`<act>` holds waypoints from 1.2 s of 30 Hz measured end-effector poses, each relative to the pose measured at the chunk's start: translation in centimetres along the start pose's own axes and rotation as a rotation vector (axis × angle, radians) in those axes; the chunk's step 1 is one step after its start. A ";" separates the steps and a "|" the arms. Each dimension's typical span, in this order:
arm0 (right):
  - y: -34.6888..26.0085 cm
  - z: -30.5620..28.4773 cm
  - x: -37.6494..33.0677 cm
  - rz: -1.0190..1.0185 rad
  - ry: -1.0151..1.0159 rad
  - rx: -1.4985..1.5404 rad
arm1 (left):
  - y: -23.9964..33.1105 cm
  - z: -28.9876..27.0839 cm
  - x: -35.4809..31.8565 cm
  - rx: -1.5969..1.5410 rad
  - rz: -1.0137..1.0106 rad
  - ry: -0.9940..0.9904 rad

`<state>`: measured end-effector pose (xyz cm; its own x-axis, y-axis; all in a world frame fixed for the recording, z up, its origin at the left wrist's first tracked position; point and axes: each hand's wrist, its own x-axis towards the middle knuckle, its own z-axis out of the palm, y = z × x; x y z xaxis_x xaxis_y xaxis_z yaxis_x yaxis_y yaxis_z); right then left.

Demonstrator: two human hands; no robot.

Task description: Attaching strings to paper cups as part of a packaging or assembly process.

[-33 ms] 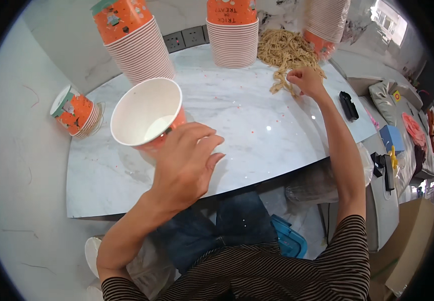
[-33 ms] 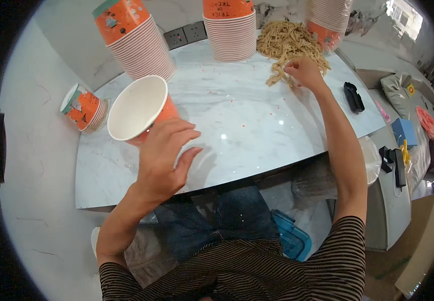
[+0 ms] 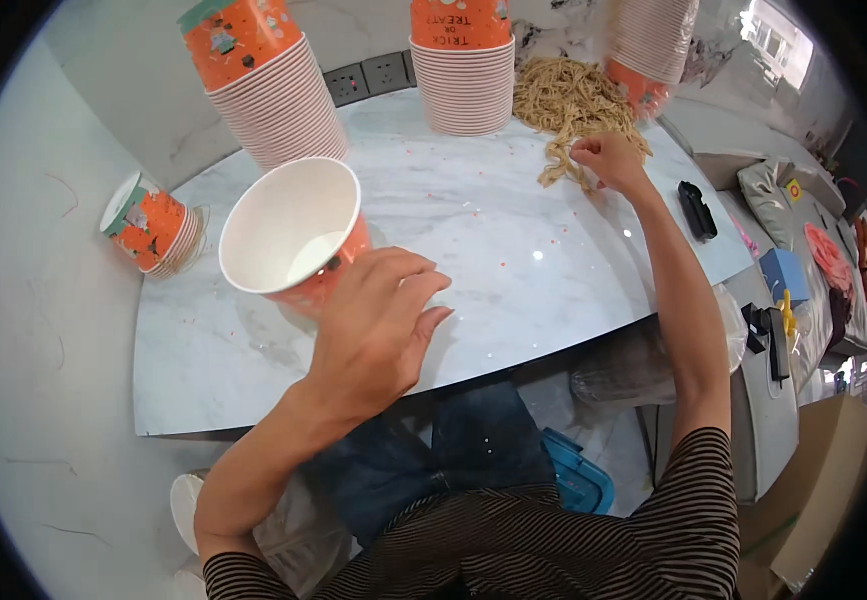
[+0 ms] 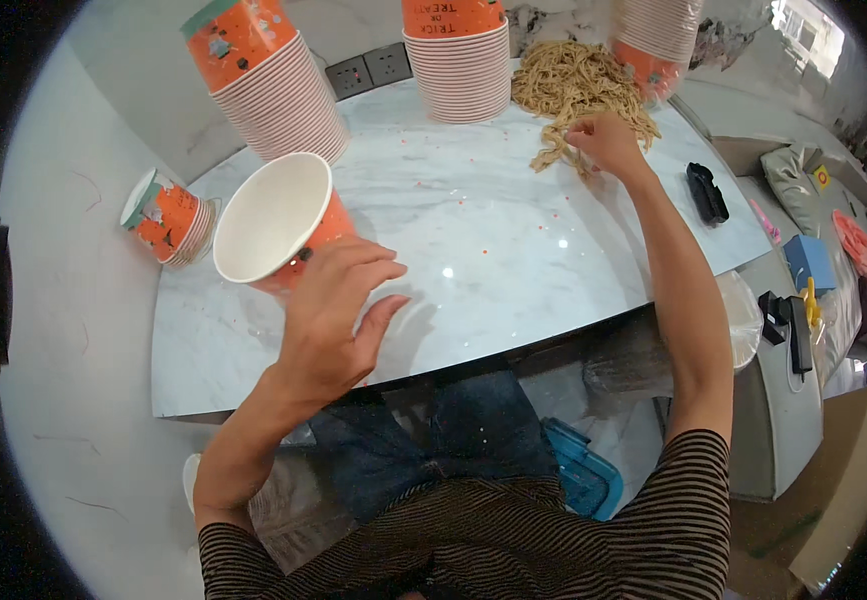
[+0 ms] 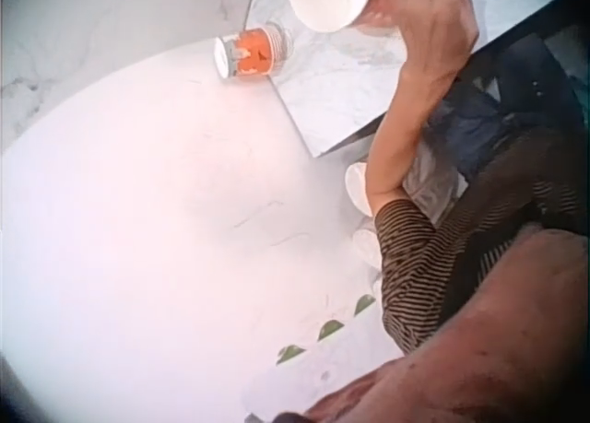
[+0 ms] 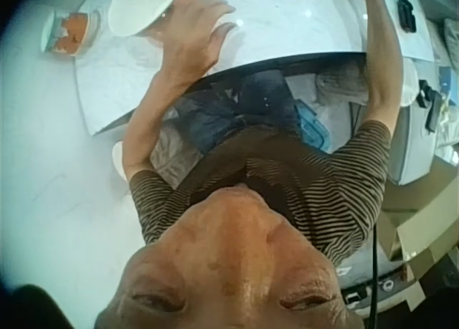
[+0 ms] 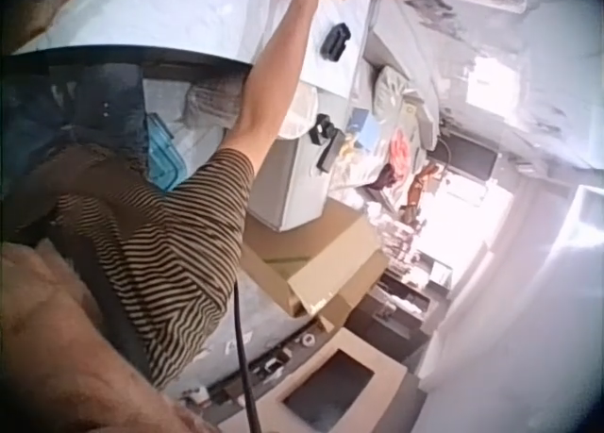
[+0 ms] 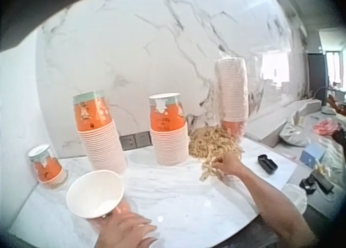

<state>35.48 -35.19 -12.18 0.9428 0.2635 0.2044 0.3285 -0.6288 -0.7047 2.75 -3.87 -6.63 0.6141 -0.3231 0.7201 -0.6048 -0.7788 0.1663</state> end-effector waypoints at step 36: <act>0.3 1.5 -0.5 -0.119 0.056 0.131 | -11.9 21.1 15.6 -0.772 -0.949 -0.512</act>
<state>34.99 -34.44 -13.51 0.9004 0.2868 0.3272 0.4316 -0.4941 -0.7547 30.20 -10.99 -11.58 0.9734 -0.1240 -0.1927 0.1359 -0.3647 0.9212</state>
